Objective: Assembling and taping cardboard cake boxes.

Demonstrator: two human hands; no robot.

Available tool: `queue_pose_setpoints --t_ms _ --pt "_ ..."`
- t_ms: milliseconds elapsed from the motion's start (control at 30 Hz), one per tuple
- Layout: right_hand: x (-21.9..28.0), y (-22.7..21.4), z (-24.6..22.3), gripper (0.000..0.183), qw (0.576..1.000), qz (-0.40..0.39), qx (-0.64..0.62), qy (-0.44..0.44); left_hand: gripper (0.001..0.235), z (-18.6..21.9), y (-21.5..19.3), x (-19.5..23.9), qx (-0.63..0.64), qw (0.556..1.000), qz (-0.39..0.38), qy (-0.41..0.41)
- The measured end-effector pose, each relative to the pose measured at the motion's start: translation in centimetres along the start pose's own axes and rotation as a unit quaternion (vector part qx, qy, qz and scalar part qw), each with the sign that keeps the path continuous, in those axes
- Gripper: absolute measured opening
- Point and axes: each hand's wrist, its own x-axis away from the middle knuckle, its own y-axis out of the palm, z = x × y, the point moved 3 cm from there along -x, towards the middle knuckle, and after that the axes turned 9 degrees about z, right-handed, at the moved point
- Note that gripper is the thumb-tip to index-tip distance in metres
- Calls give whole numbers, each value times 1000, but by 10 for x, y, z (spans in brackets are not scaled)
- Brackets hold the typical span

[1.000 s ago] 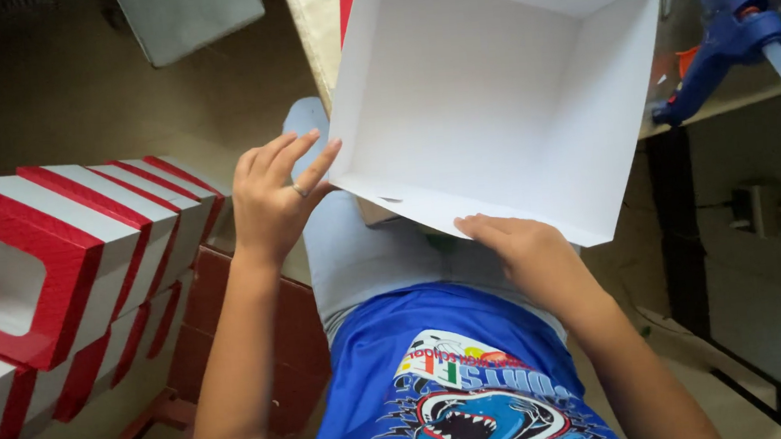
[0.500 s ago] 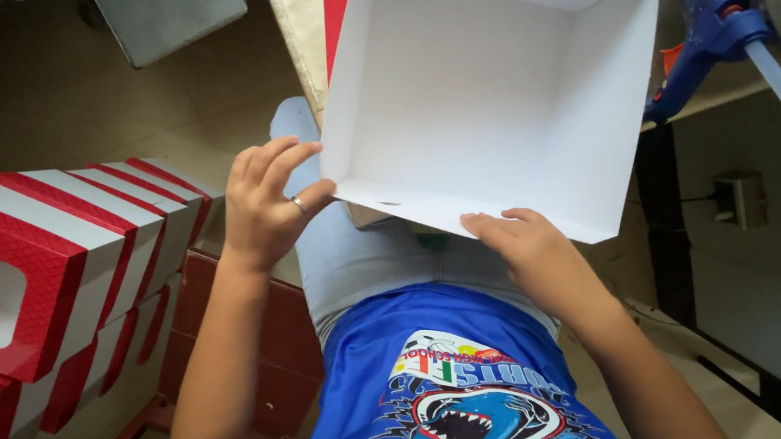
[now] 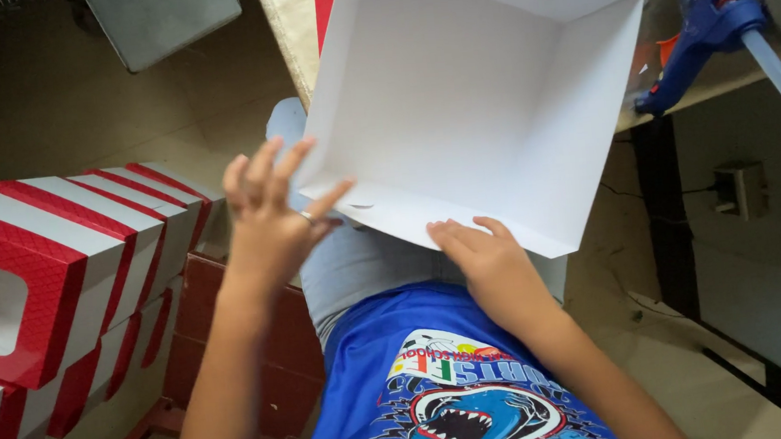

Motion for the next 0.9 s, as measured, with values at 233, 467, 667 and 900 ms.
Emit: queue_pose_setpoints --t_ms 233,467,667,900 --pt "-2 -15 -4 48 999 -39 -8 -17 5 8 19 6 -46 999 -25 -1" --pt "1 -78 10 77 994 -25 104 6 14 -15 22 14 -46 997 -57 -37" --pt "3 -69 24 41 988 9 151 -29 41 34 -1 -23 -61 998 -3 9" --pt "-25 -58 26 38 996 65 59 -28 18 65 58 -29 3 996 34 78"
